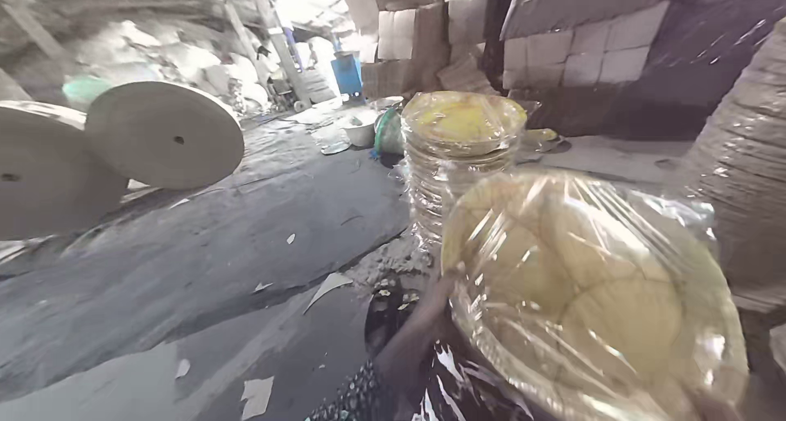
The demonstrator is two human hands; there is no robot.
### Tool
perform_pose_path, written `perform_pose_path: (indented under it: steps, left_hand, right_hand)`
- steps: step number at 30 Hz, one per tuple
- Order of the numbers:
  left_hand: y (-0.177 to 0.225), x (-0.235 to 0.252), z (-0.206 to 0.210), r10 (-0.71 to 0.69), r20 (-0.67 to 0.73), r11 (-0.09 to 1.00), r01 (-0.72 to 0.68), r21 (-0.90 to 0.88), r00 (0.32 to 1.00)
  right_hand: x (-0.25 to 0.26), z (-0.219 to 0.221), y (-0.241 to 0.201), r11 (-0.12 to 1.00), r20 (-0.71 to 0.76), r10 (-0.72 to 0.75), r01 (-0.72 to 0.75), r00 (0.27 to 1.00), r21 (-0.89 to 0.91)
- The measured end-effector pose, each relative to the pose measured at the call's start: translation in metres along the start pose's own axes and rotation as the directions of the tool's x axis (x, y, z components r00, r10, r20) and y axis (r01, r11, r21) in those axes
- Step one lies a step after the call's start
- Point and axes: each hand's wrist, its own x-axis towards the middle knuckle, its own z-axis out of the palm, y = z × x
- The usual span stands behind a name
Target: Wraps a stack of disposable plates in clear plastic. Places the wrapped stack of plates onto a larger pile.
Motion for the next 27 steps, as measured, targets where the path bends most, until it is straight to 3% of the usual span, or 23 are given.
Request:
perform_pose_path:
  steps: [2,4,5,8,10,13,18,21,27]
  left_hand:
    - [0.041,0.021,0.001,0.131,0.045,0.986,-0.135,0.101,0.990]
    - [0.087,0.054,0.001,0.239,0.060,0.940,-0.247,0.234,0.969]
    - [0.107,0.076,0.003,0.322,0.051,0.910,-0.324,0.259,0.945]
    - [0.182,0.147,0.002,0.454,0.065,0.854,-0.454,0.254,0.889]
    - [0.227,0.196,-0.004,0.446,0.017,0.867,-0.437,0.239,0.895]
    - [0.264,0.260,-0.016,0.363,-0.069,0.896,-0.328,0.300,0.929]
    - [0.262,0.336,-0.056,0.340,-0.088,0.817,-0.248,0.521,0.936]
    - [0.258,0.346,-0.069,0.271,-0.048,0.737,-0.175,0.652,0.961]
    - [0.259,0.339,-0.077,0.285,-0.046,0.783,-0.204,0.588,0.958]
  right_hand:
    - [0.043,0.014,-0.014,0.974,0.088,-0.221,0.215,0.971,0.069]
    - [0.090,0.032,-0.042,0.908,0.231,-0.415,0.415,0.880,0.048]
    - [0.111,0.047,-0.064,0.888,0.273,-0.458,0.447,0.846,0.105]
    - [0.146,0.135,-0.149,0.922,0.307,-0.384,0.345,0.871,0.177]
    - [0.178,0.188,-0.185,0.931,0.365,-0.366,0.341,0.856,0.134]
    - [0.238,0.244,-0.213,0.922,0.372,-0.344,0.385,0.862,-0.038]
    - [0.285,0.288,-0.198,0.777,0.485,-0.194,0.436,0.853,-0.454]
    - [0.295,0.289,-0.187,0.748,0.513,-0.215,0.477,0.831,-0.461]
    - [0.291,0.261,-0.196,0.715,0.532,-0.288,0.548,0.796,-0.434]
